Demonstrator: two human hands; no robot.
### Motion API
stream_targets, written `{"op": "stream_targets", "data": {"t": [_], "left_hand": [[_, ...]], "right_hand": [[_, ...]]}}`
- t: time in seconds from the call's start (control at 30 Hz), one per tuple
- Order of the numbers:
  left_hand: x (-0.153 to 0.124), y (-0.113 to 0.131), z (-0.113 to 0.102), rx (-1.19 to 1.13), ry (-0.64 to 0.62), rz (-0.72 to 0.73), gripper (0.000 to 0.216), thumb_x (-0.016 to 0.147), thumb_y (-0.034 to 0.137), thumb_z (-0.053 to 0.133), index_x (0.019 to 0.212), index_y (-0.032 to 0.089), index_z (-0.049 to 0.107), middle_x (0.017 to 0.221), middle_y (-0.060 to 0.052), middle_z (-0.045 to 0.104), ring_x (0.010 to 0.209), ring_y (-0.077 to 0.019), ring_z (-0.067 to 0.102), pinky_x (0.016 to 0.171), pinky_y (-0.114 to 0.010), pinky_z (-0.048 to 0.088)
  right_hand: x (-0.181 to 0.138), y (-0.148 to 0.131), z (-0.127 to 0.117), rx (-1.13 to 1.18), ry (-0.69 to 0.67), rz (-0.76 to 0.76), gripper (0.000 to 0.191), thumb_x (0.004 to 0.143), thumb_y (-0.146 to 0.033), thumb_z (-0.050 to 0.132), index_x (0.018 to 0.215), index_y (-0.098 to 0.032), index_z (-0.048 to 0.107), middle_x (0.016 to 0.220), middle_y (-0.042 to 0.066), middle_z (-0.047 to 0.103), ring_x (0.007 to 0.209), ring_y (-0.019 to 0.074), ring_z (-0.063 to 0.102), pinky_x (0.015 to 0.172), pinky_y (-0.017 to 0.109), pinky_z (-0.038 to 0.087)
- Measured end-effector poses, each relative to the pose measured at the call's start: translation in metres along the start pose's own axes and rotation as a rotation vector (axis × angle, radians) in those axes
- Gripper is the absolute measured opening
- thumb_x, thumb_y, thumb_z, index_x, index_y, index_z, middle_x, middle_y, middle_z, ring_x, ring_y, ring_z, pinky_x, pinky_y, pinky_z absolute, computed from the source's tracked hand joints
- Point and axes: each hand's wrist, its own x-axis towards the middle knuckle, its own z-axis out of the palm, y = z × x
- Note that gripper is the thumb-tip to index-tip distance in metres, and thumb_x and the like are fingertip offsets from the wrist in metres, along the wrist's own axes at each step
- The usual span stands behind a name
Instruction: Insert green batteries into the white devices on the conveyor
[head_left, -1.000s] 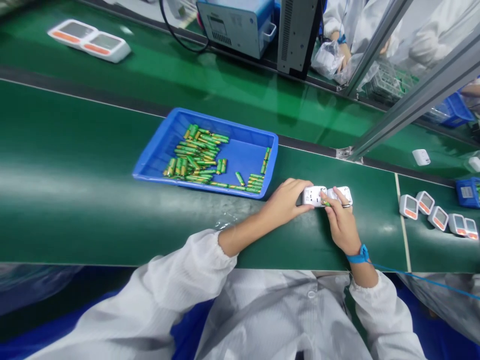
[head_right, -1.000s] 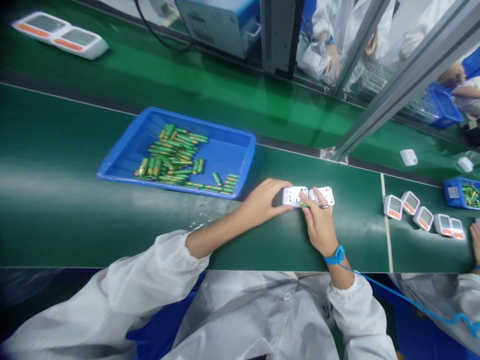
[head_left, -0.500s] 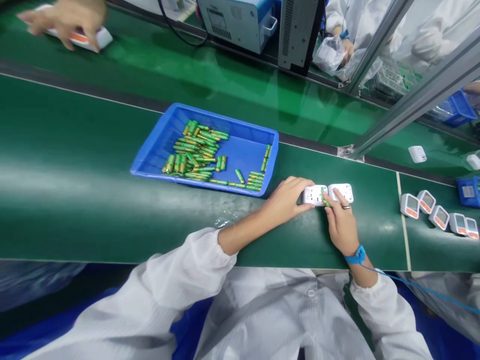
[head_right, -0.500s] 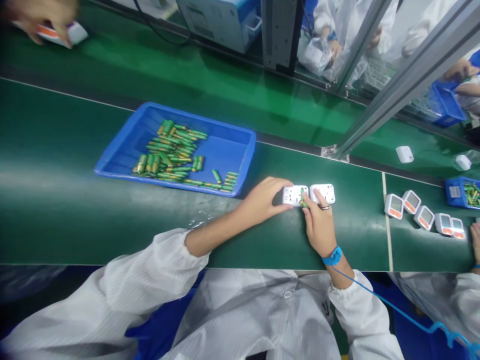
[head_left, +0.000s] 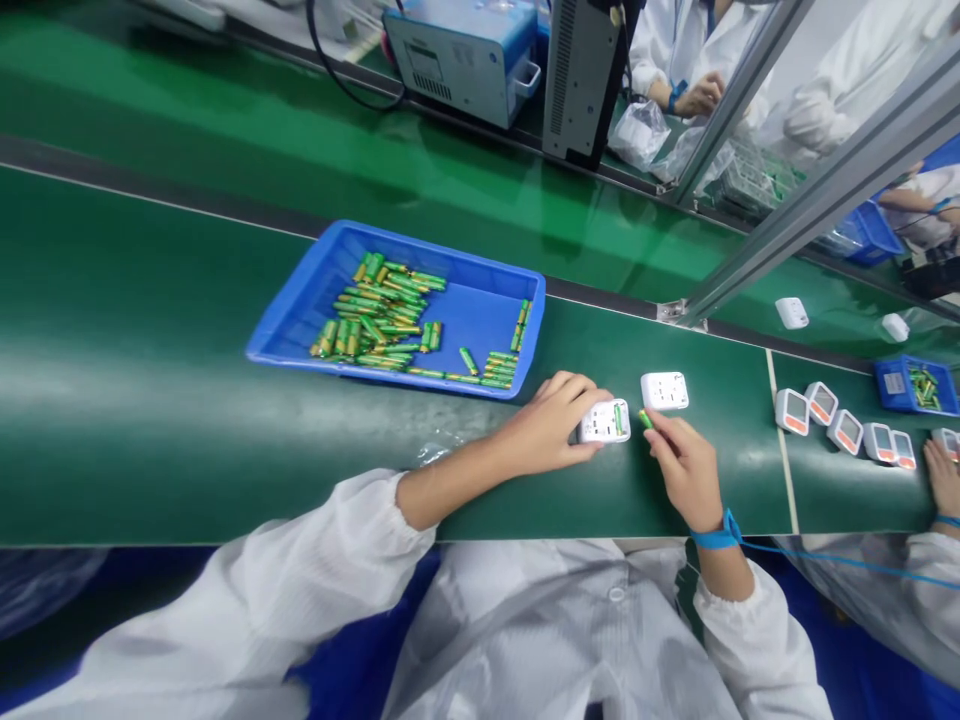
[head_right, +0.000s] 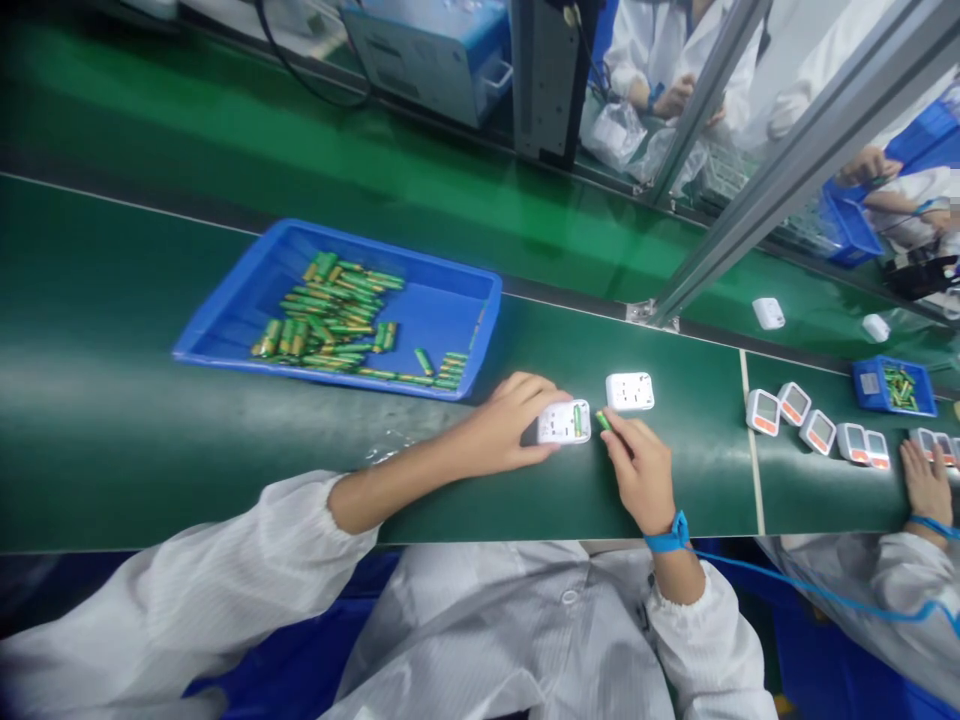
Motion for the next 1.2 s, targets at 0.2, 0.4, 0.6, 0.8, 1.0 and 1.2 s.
{"op": "stream_targets", "data": {"t": [0.2, 0.4, 0.6, 0.8, 1.0, 1.2], "left_hand": [[-0.011, -0.001, -0.004, 0.008, -0.122, 0.078, 0.06, 0.093, 0.037, 0.083, 0.147, 0.023, 0.06, 0.134, -0.012, 0.064, 0.129, -0.0344, 0.054, 0.111, -0.049, 0.043], [-0.011, 0.0, -0.004, -0.008, -0.138, 0.092, 0.059, 0.093, 0.04, 0.086, 0.145, 0.024, 0.061, 0.136, -0.011, 0.065, 0.131, -0.035, 0.054, 0.113, -0.049, 0.039], [-0.01, -0.001, -0.002, -0.008, -0.133, 0.074, 0.064, 0.09, 0.041, 0.089, 0.145, 0.024, 0.062, 0.136, -0.011, 0.066, 0.13, -0.0347, 0.054, 0.112, -0.049, 0.039], [-0.01, -0.003, 0.001, -0.003, -0.088, 0.035, 0.066, 0.086, 0.04, 0.093, 0.142, 0.025, 0.064, 0.125, -0.008, 0.064, 0.122, -0.0316, 0.055, 0.106, -0.045, 0.042], [-0.01, 0.001, 0.001, 0.075, -0.074, 0.015, 0.062, 0.087, 0.046, 0.092, 0.138, 0.023, 0.066, 0.12, -0.008, 0.063, 0.117, -0.0316, 0.056, 0.103, -0.046, 0.043], [-0.011, 0.0, -0.001, 0.079, -0.093, 0.07, 0.066, 0.091, 0.045, 0.089, 0.146, 0.022, 0.061, 0.135, -0.011, 0.067, 0.127, -0.0342, 0.056, 0.109, -0.049, 0.043]], "right_hand": [[-0.017, -0.011, 0.01, -0.135, -0.125, 0.025, 0.037, 0.105, -0.025, 0.056, 0.137, -0.021, 0.075, 0.092, 0.004, 0.077, 0.076, 0.0205, 0.069, 0.075, 0.033, 0.055], [-0.018, -0.016, 0.011, 0.028, -0.071, 0.126, 0.019, 0.107, -0.033, 0.063, 0.122, -0.025, 0.074, 0.097, 0.003, 0.08, 0.083, 0.0206, 0.076, 0.076, 0.032, 0.058], [-0.013, -0.012, 0.025, 0.186, 0.133, 0.091, 0.015, 0.105, -0.038, 0.073, 0.11, -0.025, 0.08, 0.108, 0.007, 0.082, 0.095, 0.0233, 0.078, 0.083, 0.036, 0.064], [-0.003, -0.009, 0.029, 0.077, 0.14, 0.026, 0.015, 0.106, -0.037, 0.074, 0.109, -0.025, 0.082, 0.104, 0.006, 0.084, 0.085, 0.0217, 0.077, 0.08, 0.036, 0.063], [-0.022, -0.006, 0.035, -0.152, 0.061, -0.158, 0.031, 0.113, -0.032, 0.06, 0.137, -0.026, 0.079, 0.133, 0.012, 0.079, 0.123, 0.0293, 0.076, 0.108, 0.047, 0.063], [-0.044, -0.003, 0.041, -0.135, 0.011, -0.144, 0.047, 0.116, -0.031, 0.051, 0.161, -0.029, 0.064, 0.162, 0.013, 0.064, 0.147, 0.0315, 0.064, 0.124, 0.055, 0.055]]}}
